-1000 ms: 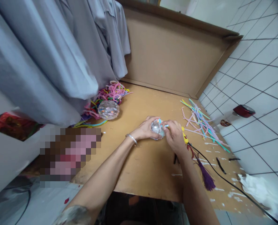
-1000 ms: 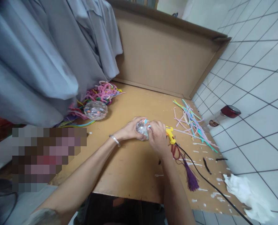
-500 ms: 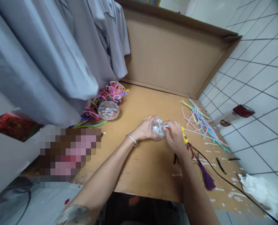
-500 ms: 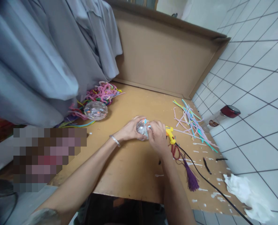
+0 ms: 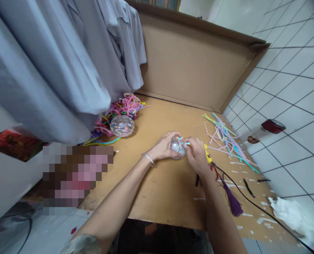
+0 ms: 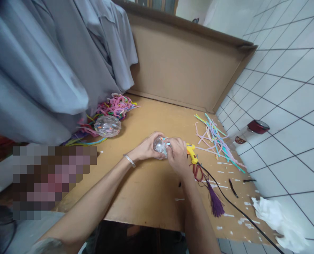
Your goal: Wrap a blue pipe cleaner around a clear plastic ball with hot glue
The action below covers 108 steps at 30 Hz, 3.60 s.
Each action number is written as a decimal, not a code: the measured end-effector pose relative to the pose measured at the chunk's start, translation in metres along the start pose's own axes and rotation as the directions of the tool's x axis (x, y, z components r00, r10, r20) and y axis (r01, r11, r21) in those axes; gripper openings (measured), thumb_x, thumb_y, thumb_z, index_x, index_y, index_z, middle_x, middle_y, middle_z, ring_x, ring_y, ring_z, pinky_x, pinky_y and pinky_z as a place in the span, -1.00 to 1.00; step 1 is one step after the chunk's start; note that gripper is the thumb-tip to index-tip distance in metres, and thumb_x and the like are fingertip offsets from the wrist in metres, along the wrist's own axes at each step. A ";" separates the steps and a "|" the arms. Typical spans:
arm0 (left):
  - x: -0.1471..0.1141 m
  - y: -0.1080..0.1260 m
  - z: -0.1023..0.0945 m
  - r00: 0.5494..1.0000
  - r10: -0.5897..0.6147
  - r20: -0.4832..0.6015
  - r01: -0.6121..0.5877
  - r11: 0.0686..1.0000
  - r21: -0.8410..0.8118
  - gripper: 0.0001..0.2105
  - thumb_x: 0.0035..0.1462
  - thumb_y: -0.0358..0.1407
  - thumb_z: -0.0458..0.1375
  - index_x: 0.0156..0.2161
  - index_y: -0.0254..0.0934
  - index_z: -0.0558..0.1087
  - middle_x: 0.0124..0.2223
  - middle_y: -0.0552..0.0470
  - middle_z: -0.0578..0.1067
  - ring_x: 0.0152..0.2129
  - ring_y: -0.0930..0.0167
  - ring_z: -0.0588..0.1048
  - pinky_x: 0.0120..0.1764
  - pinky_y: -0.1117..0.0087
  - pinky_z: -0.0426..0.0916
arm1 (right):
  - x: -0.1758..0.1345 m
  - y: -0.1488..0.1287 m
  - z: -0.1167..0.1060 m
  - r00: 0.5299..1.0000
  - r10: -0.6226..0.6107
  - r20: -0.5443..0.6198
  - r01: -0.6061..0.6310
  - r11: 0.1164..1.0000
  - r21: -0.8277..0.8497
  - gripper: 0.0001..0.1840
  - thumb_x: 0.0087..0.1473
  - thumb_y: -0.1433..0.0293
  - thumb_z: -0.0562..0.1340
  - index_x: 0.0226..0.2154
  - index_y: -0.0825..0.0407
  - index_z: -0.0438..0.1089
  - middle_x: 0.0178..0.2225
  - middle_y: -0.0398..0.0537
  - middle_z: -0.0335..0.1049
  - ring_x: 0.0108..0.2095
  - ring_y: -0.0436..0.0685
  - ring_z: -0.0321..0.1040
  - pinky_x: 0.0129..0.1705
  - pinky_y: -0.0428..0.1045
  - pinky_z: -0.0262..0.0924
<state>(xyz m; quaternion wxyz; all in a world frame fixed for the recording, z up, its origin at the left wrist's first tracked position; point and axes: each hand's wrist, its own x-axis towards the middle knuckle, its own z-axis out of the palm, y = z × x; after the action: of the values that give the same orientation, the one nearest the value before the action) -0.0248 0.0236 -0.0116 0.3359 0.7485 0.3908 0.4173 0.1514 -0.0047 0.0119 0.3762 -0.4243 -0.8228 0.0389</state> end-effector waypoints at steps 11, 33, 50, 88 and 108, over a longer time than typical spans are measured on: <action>0.000 -0.002 0.000 1.000 0.012 0.001 -0.012 1.000 0.023 -0.40 -0.27 -0.24 0.42 -0.04 -0.20 0.37 -0.06 -0.04 0.43 -0.11 0.23 0.44 -0.04 0.20 0.34 | 0.001 -0.001 0.000 1.000 0.024 -0.007 -0.024 1.000 0.019 -0.84 0.19 0.42 0.04 -0.28 -0.04 0.32 -0.22 -0.03 0.48 -0.14 0.19 0.33 -0.08 0.10 0.12; -0.001 -0.005 -0.005 0.989 0.088 0.120 -0.106 0.982 0.155 -0.14 -0.45 -0.14 0.52 0.04 -0.18 0.28 0.06 -0.10 0.36 0.05 0.11 0.35 0.08 0.10 0.27 | -0.001 -0.001 0.001 0.996 0.085 -0.026 -0.083 0.995 0.053 -0.85 0.20 0.37 0.05 -0.27 -0.05 0.33 -0.26 -0.04 0.50 -0.18 0.19 0.40 -0.07 0.09 0.14; -0.002 -0.012 -0.002 0.978 0.184 0.097 -0.202 0.951 0.233 -0.27 -0.25 -0.25 0.40 0.08 -0.18 0.23 0.06 -0.10 0.36 0.07 0.13 0.34 0.12 0.11 0.25 | -0.001 0.000 0.004 0.995 0.101 -0.012 -0.100 0.993 0.066 -0.84 0.16 0.39 0.06 -0.27 -0.05 0.34 -0.21 -0.03 0.50 -0.14 0.20 0.40 -0.03 0.10 0.15; -0.002 -0.001 -0.001 0.995 -0.075 0.073 0.084 0.988 -0.129 -0.27 -0.33 -0.34 0.39 0.04 -0.26 0.24 -0.05 -0.02 0.40 -0.10 0.27 0.41 -0.01 0.26 0.30 | -0.001 0.004 0.006 0.997 0.074 -0.010 -0.073 0.993 0.093 -0.63 0.18 0.49 0.01 -0.14 -0.03 0.49 -0.12 0.03 0.45 -0.06 0.19 0.34 0.01 0.14 0.22; 0.000 -0.005 -0.002 0.993 -0.113 0.024 0.115 0.950 -0.291 -0.25 -0.26 -0.24 0.43 0.06 -0.24 0.20 0.02 -0.07 0.35 -0.12 0.32 0.40 -0.04 0.31 0.31 | -0.002 0.013 0.020 0.895 0.445 0.029 -0.418 0.815 0.401 -0.47 -0.04 0.12 0.25 -0.04 0.04 0.37 -0.05 0.13 0.42 -0.04 0.24 0.36 0.01 0.19 0.28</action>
<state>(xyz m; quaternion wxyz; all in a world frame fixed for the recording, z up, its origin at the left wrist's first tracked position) -0.0281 0.0260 -0.0154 0.4674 0.6685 0.3663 0.4477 0.1481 0.0077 -0.0083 0.4626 -0.5153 -0.6668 0.2752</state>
